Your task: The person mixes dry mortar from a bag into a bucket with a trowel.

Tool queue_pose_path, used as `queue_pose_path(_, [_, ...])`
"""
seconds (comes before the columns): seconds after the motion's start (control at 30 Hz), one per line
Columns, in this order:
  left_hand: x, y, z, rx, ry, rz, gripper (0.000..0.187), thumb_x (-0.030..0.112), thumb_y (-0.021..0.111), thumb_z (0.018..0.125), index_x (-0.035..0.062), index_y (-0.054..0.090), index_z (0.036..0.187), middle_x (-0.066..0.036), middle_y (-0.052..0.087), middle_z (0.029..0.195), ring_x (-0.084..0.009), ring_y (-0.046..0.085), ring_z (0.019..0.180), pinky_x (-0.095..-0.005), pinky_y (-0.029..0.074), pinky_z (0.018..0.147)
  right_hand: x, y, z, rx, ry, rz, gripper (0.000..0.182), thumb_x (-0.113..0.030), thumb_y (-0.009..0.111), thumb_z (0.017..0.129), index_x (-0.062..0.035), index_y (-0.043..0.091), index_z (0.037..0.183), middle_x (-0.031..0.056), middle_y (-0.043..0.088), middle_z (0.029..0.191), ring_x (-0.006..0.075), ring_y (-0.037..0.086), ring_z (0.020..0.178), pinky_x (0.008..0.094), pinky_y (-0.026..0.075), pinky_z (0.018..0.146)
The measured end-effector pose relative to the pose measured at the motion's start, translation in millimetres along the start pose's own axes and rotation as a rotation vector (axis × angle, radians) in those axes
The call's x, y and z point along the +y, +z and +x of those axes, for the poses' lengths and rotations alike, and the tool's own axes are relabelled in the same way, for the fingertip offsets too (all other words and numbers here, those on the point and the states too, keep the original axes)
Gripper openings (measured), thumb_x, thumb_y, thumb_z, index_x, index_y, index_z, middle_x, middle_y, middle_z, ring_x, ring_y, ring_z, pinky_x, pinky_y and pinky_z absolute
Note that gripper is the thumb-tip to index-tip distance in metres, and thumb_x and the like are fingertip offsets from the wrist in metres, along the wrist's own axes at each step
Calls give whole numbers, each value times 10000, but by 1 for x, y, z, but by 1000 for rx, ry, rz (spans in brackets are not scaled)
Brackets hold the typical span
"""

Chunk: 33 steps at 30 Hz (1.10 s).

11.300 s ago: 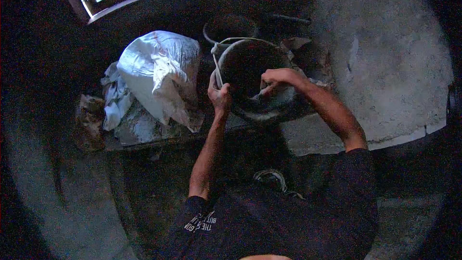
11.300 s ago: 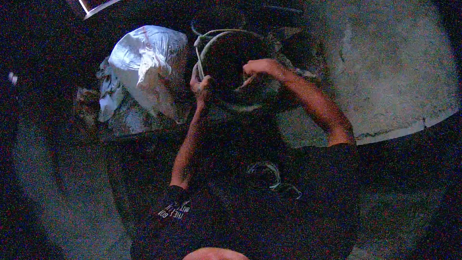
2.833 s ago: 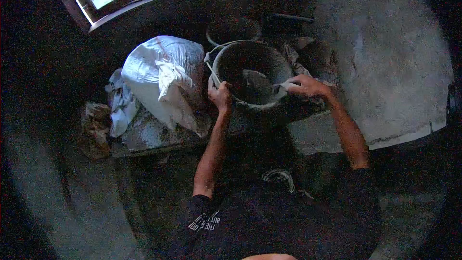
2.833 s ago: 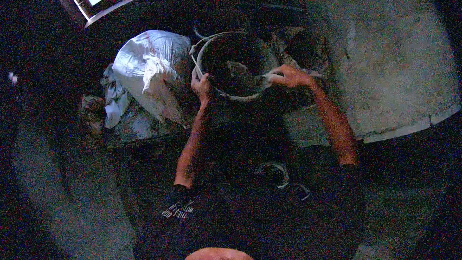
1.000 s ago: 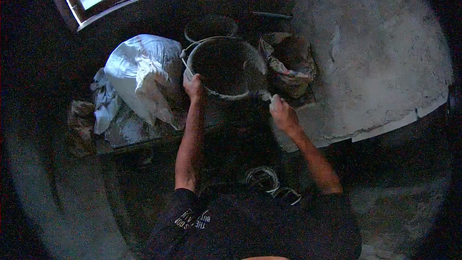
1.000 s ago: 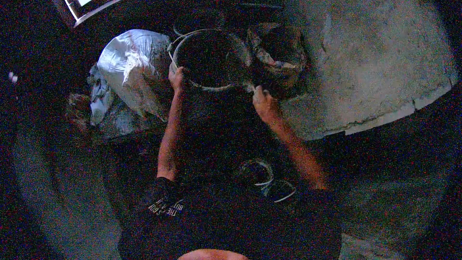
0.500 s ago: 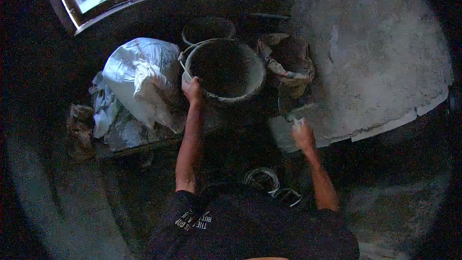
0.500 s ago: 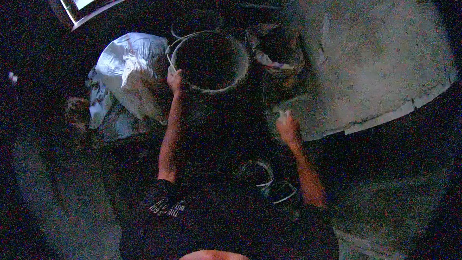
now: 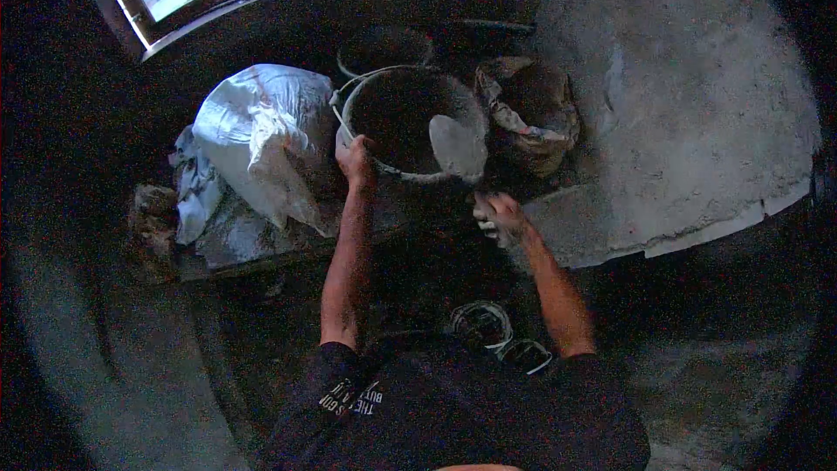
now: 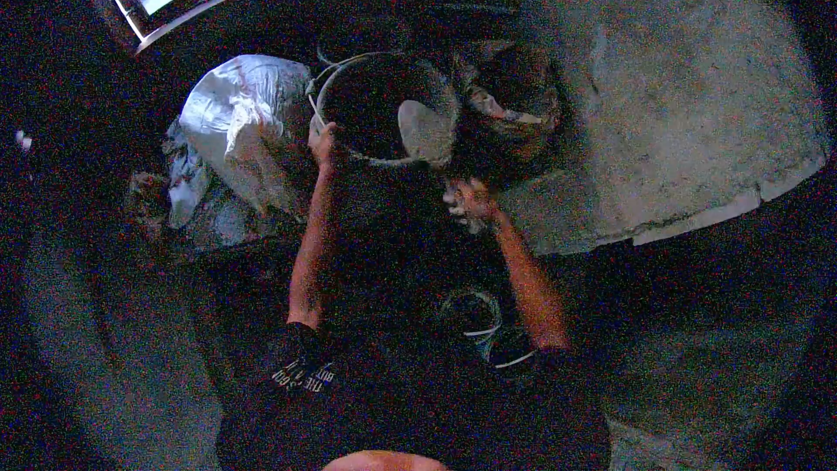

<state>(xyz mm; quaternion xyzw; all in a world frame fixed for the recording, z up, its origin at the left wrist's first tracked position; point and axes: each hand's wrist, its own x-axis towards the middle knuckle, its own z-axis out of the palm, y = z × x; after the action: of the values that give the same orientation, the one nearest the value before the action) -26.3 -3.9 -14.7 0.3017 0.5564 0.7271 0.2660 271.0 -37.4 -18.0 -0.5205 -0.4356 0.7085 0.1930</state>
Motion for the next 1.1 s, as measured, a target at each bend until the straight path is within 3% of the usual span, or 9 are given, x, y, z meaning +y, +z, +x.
queue_pose_path(0.07, [0,1,7,-9,9,14,358,105,471,635,-23,434,967,-66,497,762,-134,457,638,-252,372,565,3,1,8,-220,-101,-78,311,-370,385,790,-110,459,944,41,535,756,151,472,520,304,411,427])
queue_pose_path(0.1, [5,2,2,20,19,10,356,102,468,635,-23,435,966,-64,504,756,-132,461,625,-250,373,561,66,-45,46,-228,-97,-79,311,-370,385,790,-110,459,944,41,535,756,151,472,520,304,411,427])
queue_pose_path(0.17, [4,5,2,45,25,8,354,98,466,635,-24,437,965,-61,511,749,-130,465,612,-247,373,557,147,-123,156,-519,-787,-369,303,-314,445,771,-34,518,858,58,517,756,174,484,591,313,418,547])
queue_pose_path(0.37, [8,7,3,41,-33,-13,354,95,459,617,-34,450,947,-54,515,734,-143,474,615,-238,372,565,223,-81,197,-256,-463,535,403,-340,314,810,-78,390,1106,135,449,1075,200,478,931,337,385,781])
queue_pose_path(0.87, [-33,6,28,20,56,32,376,80,478,602,-21,467,964,-57,513,758,-144,453,662,-255,368,614,152,-76,109,190,-405,-979,321,-225,430,773,-105,432,1071,93,496,957,189,484,736,277,405,629])
queue_pose_path(0.9, [-51,3,37,36,58,53,381,83,482,607,-14,466,975,-59,515,764,-147,454,665,-256,366,621,148,-72,103,193,-413,-983,321,-225,430,773,-105,432,1071,93,496,957,189,484,736,277,405,629])
queue_pose_path(0.97, [-50,5,42,52,60,68,387,86,486,611,-8,464,986,-62,517,769,-149,456,668,-258,364,628,151,-68,90,27,-234,-187,363,-220,443,779,-119,379,1122,88,465,1033,172,484,782,274,406,653])
queue_pose_path(1.03, [-23,5,30,-15,-155,149,372,84,480,629,-10,466,988,-63,521,793,-149,466,687,-249,363,644,167,-69,76,42,-191,-188,356,-224,454,775,-111,392,1106,77,473,991,166,483,751,277,408,631])
queue_pose_path(1.1, [-15,1,18,-26,-98,139,366,82,477,632,-12,467,986,-61,521,797,-148,466,690,-247,363,642,183,-66,63,57,-115,-185,342,-230,475,765,-94,417,1074,56,490,907,153,483,689,284,412,588])
